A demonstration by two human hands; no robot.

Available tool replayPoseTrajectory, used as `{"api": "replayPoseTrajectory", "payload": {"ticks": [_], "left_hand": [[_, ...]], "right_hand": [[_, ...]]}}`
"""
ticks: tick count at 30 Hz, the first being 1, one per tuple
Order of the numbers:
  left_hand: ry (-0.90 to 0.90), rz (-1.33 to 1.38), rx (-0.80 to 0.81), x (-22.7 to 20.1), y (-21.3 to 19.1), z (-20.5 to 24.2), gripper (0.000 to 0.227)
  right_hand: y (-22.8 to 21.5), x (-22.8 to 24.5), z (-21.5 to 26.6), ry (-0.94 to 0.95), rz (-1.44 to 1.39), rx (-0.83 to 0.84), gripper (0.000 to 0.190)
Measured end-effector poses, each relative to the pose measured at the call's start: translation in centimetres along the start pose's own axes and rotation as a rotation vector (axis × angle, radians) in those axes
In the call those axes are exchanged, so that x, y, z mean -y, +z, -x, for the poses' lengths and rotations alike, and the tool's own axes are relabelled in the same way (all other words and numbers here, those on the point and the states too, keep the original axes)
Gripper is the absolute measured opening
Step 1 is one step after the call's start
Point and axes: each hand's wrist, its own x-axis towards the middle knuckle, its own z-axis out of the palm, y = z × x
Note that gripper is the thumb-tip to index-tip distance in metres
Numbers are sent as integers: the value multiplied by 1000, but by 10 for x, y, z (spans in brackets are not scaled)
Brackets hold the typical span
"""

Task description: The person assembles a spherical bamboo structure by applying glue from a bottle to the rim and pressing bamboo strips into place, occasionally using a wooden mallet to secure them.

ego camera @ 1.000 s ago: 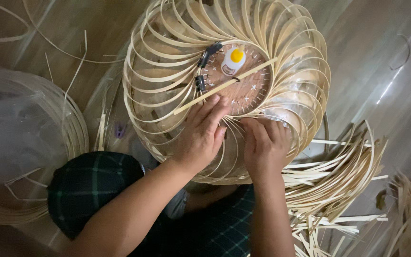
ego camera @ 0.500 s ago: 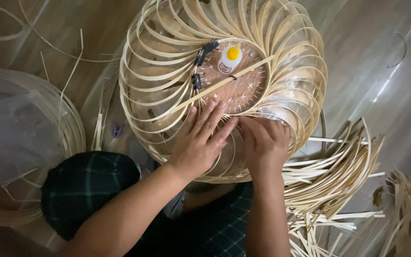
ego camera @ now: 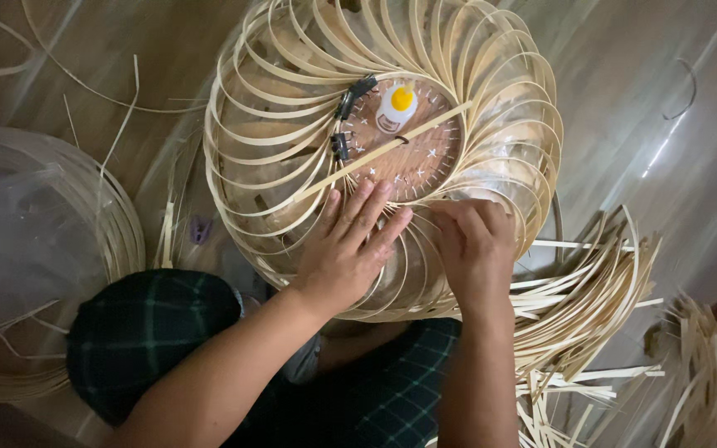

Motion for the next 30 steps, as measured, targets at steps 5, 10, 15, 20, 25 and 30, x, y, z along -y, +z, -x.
{"api": "replayPoseTrajectory", "payload": {"ticks": [5, 10, 15, 20, 25, 30], "left_hand": [[5, -17, -18, 0, 3, -1, 54], [-2, -3, 9, 1, 2, 1, 55], [8, -23, -8, 2, 1, 1, 55], [-15, 37, 43, 1, -1, 1, 58], [-16, 12, 30, 1, 2, 2, 58], [-4, 36, 35, 2, -2, 1, 58]], "right_hand": [[-1, -4, -2, -52, 35, 15, 25], [0, -4, -3, -95, 44, 35, 27], [-8, -8, -7, -123, 5, 103, 30], [-11, -5, -11, -127, 59, 134, 28], [-8, -5, -9, -155, 101, 112, 32], [-9, -6, -13, -201, 68, 120, 33]]}}
